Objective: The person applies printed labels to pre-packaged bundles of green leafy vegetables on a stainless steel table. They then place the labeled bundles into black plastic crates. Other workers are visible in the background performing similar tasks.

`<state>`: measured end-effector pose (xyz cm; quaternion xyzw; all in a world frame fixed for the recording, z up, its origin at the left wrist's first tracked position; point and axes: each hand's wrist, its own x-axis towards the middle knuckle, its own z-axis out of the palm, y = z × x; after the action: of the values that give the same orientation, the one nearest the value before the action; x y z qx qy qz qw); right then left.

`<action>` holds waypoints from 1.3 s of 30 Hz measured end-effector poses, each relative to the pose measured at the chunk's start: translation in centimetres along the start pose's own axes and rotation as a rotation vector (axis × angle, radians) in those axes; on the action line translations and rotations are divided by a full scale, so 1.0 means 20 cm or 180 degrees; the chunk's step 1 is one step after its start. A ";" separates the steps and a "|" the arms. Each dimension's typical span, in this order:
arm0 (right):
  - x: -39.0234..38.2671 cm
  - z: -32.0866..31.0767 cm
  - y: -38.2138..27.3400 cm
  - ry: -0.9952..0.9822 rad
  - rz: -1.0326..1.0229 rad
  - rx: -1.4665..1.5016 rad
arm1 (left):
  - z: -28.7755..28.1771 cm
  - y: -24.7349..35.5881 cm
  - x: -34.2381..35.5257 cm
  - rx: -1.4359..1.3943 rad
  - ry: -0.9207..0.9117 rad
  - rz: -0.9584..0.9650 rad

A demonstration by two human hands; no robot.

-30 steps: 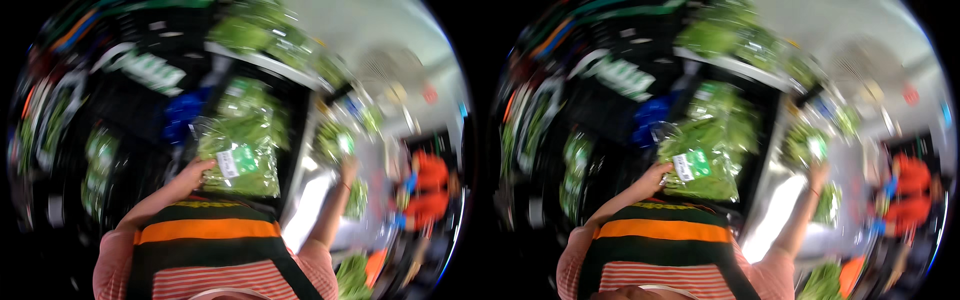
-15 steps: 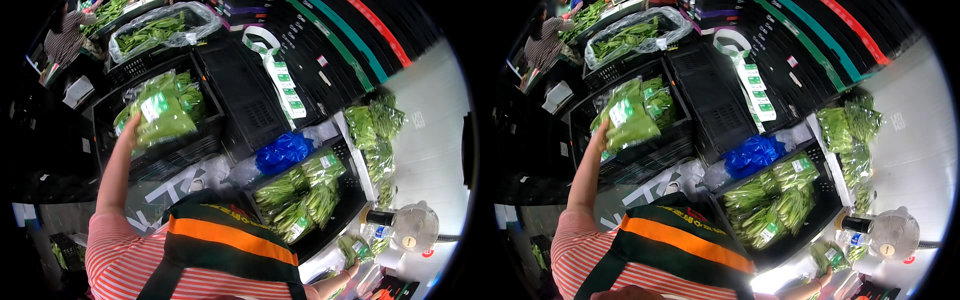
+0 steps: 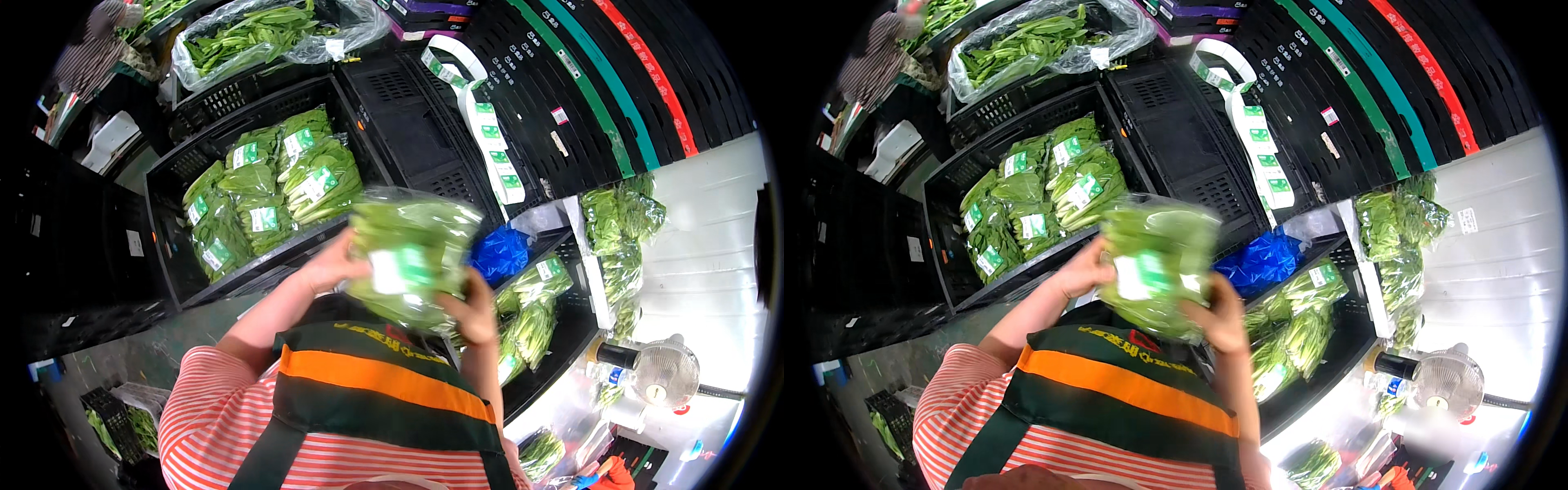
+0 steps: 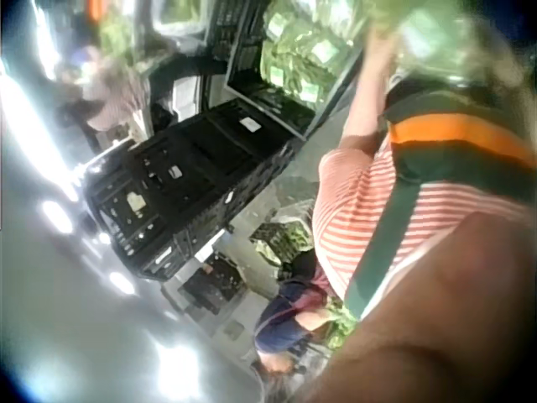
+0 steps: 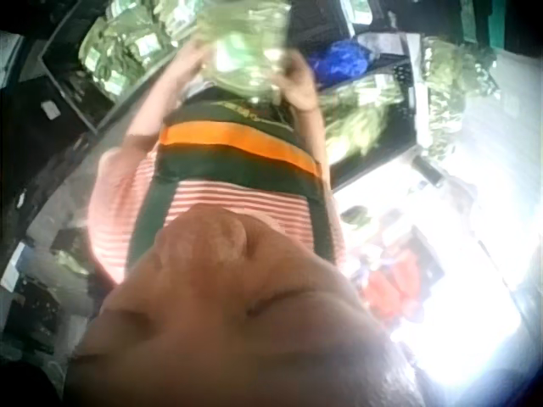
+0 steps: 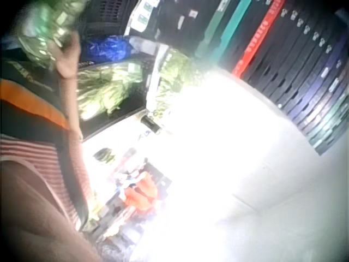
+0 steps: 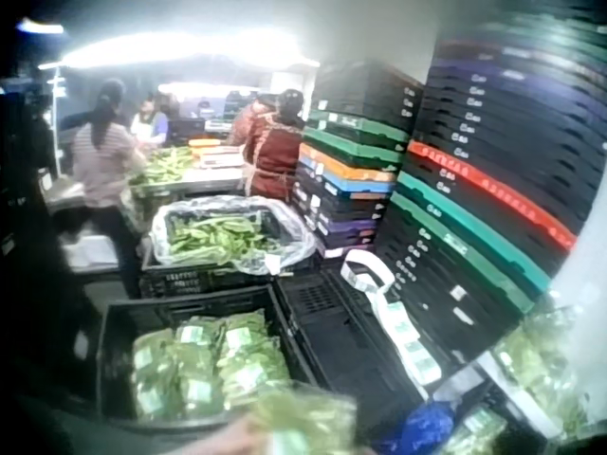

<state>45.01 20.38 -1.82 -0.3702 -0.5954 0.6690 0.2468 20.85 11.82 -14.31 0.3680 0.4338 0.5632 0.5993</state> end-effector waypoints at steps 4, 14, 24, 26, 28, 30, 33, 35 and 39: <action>0.19 0.29 0.06 -0.0590 -0.0876 -0.1069 | -0.57 -0.05 -0.22 -0.1594 0.1350 -0.0417; -0.16 -0.29 0.42 -0.0163 0.0355 -0.1986 | -2.02 -0.75 -0.49 0.0083 0.2718 -0.1397; -0.98 -1.35 1.04 0.3825 0.2503 -0.0271 | -0.32 -0.21 0.01 0.2387 0.2367 -0.0058; -1.06 -1.42 1.22 0.3853 0.2555 0.0007 | 0.10 -0.16 0.09 0.2052 0.1933 0.0150; -1.09 -1.45 1.32 0.3961 0.2313 0.0131 | 0.40 -0.16 0.15 0.1974 0.1343 0.0287; -1.07 -1.41 1.37 0.4228 0.1821 0.0831 | 0.65 -0.20 0.18 0.1725 0.0724 0.0331; -1.08 -1.30 1.26 0.4178 0.1186 0.1447 | 1.00 -0.25 0.19 0.1492 -0.0125 -0.0326; -1.07 -1.20 1.12 0.3911 0.0708 0.1711 | 1.12 -0.29 0.19 0.1319 -0.0693 -0.0781; -1.04 -1.06 0.65 0.3308 0.0085 0.2154 | 1.26 -0.34 0.21 0.1255 -0.1518 -0.1925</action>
<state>75.74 15.13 -10.70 -0.5561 -0.1477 0.5560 0.5998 46.81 16.52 -12.25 0.4516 0.4707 0.1678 0.7391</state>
